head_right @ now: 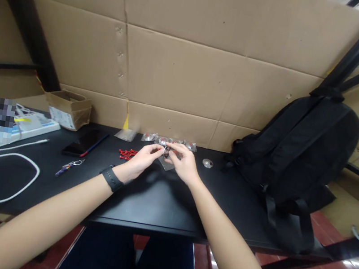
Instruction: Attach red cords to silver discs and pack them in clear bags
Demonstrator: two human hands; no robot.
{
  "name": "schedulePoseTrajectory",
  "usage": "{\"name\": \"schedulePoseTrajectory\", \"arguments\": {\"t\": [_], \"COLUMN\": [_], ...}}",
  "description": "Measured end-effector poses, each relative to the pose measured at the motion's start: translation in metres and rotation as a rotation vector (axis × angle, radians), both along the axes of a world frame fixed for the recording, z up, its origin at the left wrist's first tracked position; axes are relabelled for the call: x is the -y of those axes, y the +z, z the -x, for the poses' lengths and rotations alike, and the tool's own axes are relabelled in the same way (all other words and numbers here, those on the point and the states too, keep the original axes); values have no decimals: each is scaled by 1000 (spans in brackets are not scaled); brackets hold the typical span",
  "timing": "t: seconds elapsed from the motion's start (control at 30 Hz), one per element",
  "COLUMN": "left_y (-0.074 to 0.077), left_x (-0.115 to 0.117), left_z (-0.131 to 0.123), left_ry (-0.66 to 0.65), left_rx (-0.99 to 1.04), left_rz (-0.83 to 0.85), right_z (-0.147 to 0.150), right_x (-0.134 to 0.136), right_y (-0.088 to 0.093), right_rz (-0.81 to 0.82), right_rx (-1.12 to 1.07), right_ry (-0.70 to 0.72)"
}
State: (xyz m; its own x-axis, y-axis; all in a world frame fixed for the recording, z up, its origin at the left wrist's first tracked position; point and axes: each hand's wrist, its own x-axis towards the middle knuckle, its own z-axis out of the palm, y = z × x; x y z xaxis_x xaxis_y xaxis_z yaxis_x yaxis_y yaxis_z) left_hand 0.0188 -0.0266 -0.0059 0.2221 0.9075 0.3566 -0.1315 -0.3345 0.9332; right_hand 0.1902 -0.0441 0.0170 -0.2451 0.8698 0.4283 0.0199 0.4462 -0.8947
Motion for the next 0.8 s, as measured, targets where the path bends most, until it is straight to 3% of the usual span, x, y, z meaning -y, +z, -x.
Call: {"name": "schedulePoseTrajectory", "arguments": {"t": [0.2,0.43,0.5,0.63,0.8], "left_y": [-1,-9,-14,-21,-22], "left_x": [-1,-4,-3,4,9], "left_z": [2,0,-1,-1,-1], "left_ry": [23,66,96,50,-11], "left_rx": [-49,-140,-321,-817,-1042], "left_rz": [-22,-22,-49,-300,-427], "right_z": [-2,-8,-18,-41,-54], "right_x": [0,-8,-12,-18,-22], "right_y": [1,0,2,8,12], "right_rz": [-62,-248,-283,-268,-286], "right_rx": [36,223,283,333,394], "right_ry": [36,-193,-297,-402,-430]}}
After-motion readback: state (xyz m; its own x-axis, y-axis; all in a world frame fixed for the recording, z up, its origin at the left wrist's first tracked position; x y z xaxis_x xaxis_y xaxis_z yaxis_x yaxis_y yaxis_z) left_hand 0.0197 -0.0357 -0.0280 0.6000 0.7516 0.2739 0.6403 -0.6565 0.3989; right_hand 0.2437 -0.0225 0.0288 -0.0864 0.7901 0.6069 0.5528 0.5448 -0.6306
